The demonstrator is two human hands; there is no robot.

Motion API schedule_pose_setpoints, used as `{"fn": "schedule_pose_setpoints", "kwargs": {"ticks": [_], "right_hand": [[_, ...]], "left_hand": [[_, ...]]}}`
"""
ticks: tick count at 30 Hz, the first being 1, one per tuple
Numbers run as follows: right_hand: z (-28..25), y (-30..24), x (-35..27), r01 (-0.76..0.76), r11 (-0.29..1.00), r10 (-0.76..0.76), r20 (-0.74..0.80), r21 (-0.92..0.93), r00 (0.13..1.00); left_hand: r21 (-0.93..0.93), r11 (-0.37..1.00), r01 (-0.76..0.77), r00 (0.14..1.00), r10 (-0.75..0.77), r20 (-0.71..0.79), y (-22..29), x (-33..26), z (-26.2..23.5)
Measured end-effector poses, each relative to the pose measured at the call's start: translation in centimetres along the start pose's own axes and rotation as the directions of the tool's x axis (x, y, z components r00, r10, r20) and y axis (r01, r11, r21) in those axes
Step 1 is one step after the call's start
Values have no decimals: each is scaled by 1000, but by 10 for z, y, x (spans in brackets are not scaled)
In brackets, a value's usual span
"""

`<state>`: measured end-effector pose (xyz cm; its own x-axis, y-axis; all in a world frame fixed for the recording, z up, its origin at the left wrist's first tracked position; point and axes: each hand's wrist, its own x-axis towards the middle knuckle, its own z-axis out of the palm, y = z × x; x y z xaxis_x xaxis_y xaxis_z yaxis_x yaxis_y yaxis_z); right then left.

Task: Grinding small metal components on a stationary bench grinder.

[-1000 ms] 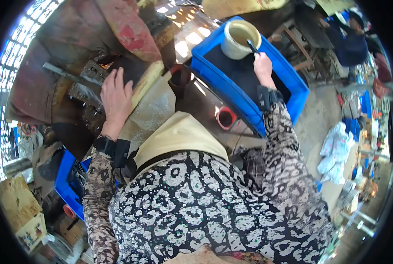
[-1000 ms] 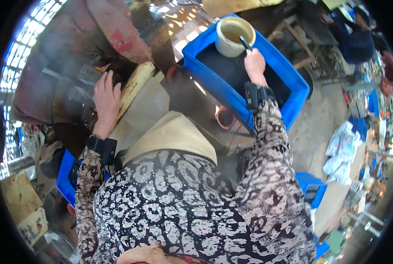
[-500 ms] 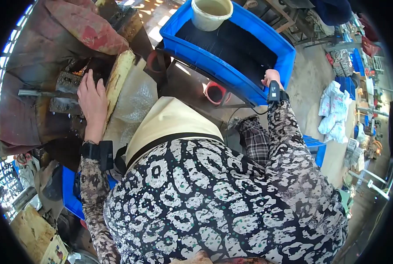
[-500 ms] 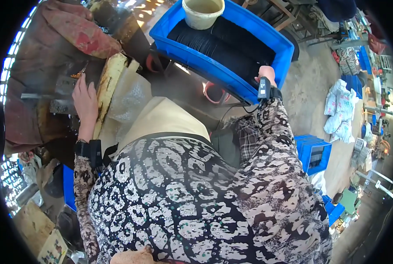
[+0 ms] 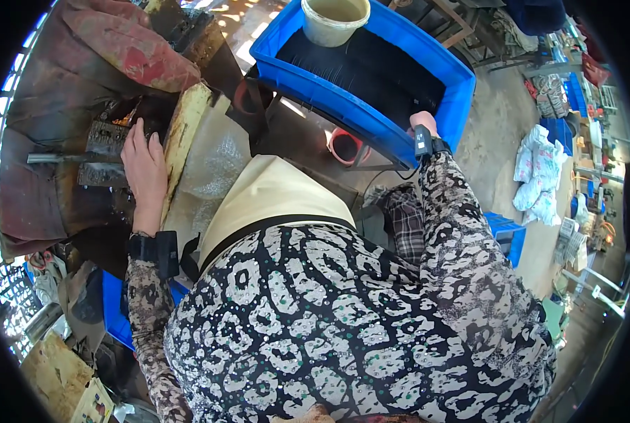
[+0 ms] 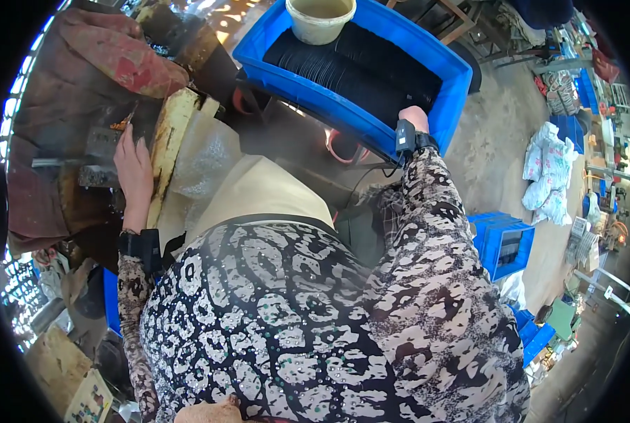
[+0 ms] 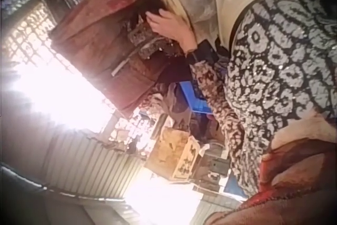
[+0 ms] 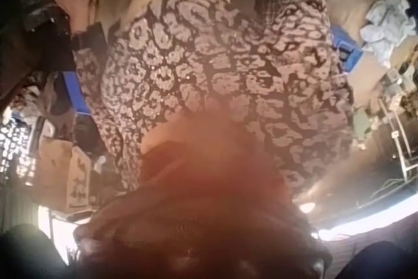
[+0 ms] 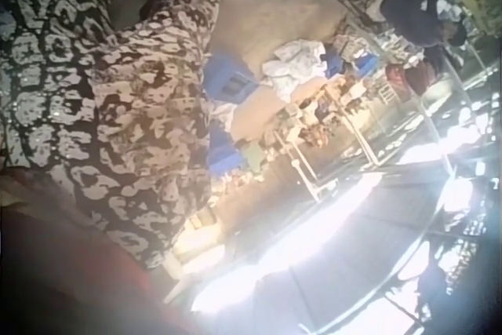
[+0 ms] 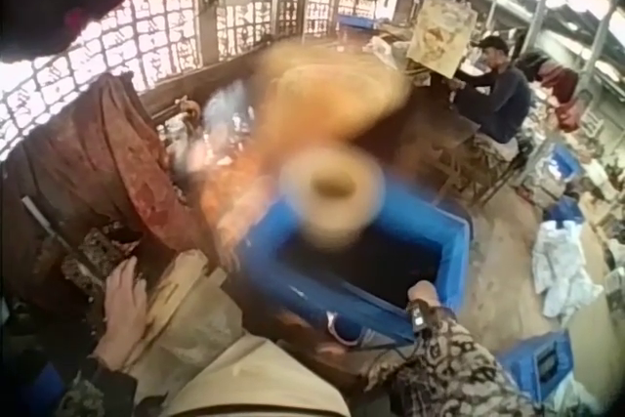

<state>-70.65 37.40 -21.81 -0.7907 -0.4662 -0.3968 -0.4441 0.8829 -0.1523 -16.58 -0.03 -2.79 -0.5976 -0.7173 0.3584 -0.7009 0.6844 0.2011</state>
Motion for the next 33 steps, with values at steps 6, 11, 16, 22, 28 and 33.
{"fn": "schedule_pose_setpoints", "kwargs": {"ticks": [6, 11, 16, 22, 28, 33], "right_hand": [[-20, -43, -18, -38, 986, 43, 30, -160, 999], [-19, -34, -8, -133, 990, 137, 72, -55, 988], [-14, -12, 7, -173, 985, 169, 148, 20, 975], [-27, 9, -1, -214, 957, 136, 352, 193, 926], [-50, -27, -35, -542, 735, 435, 330, 407, 838], [-57, -30, -34, -410, 821, 311, 292, 397, 905]], "left_hand": [[7, 1000, -4, 1000, 4, 8, 0, -2, 0], [-20, 1000, -23, 1000, 23, 6, -1, -2, 1], [-34, 999, 4, 999, -3, 38, -2, -2, 3], [-47, 998, 30, 998, -27, 62, -3, -3, 3], [-61, 996, 61, 995, -56, 80, -1, -4, 2], [-89, 993, 81, 992, -71, 106, 1, -3, -1]]}}
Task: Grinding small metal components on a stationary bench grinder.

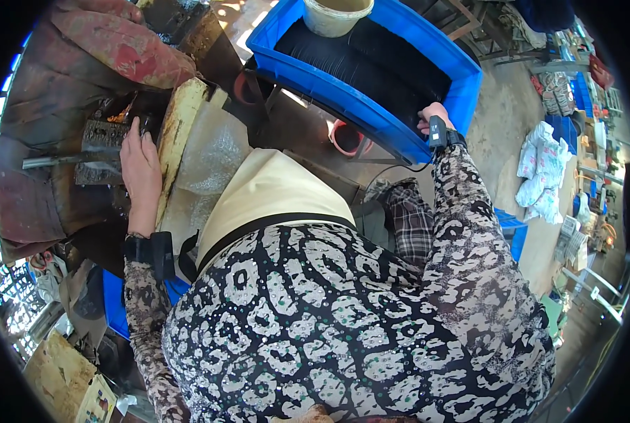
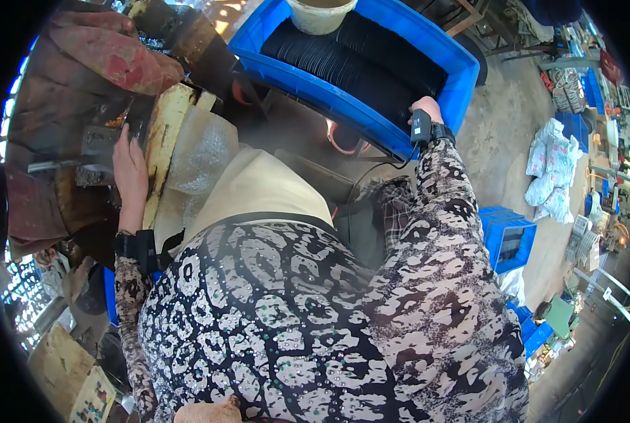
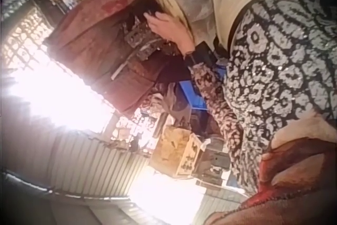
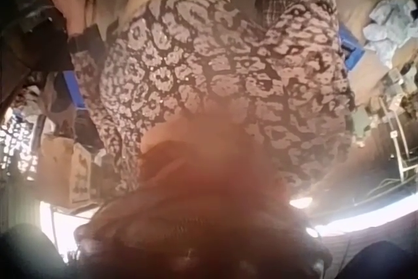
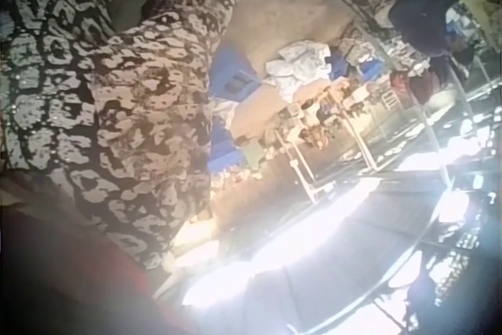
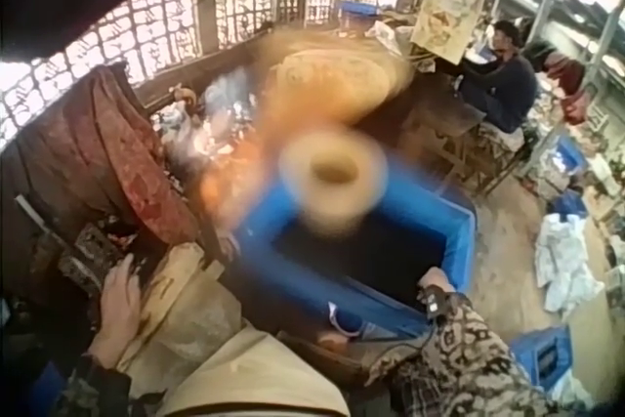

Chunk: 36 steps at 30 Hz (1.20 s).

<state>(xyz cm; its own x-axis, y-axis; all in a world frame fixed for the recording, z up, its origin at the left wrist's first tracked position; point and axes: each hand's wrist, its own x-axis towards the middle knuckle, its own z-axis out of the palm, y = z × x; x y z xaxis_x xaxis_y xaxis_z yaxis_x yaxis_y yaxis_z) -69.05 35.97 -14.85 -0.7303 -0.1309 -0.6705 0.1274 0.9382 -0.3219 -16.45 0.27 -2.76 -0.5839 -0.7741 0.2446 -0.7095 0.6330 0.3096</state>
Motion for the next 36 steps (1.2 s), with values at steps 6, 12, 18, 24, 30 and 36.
{"fn": "schedule_pose_setpoints", "kwargs": {"ticks": [6, 12, 18, 24, 30, 36], "right_hand": [[6, 12, 15, -22, 999, 25, 104, -28, 994], [4, 1, 37, 62, 991, -81, -171, -115, 982], [6, -31, 57, 59, 967, -138, -313, -249, 940], [14, -14, 65, 180, 966, -233, -324, -185, 917], [11, -11, 80, 294, 943, -327, -279, -155, 903], [3, 0, 74, 85, 995, -93, -163, -58, 982]], "left_hand": [[-11, 1000, 11, 1000, -12, -12, 3, -1, -1], [-24, 999, 39, 999, -38, 10, 3, 0, -1], [-57, 997, 51, 999, -51, -10, 1, -3, 2], [-54, 997, 52, 999, -53, -3, 1, -3, 2], [-61, 997, 51, 999, -51, -7, 0, -5, 1], [-57, 998, 17, 1000, -18, -15, -3, -4, 4]]}}
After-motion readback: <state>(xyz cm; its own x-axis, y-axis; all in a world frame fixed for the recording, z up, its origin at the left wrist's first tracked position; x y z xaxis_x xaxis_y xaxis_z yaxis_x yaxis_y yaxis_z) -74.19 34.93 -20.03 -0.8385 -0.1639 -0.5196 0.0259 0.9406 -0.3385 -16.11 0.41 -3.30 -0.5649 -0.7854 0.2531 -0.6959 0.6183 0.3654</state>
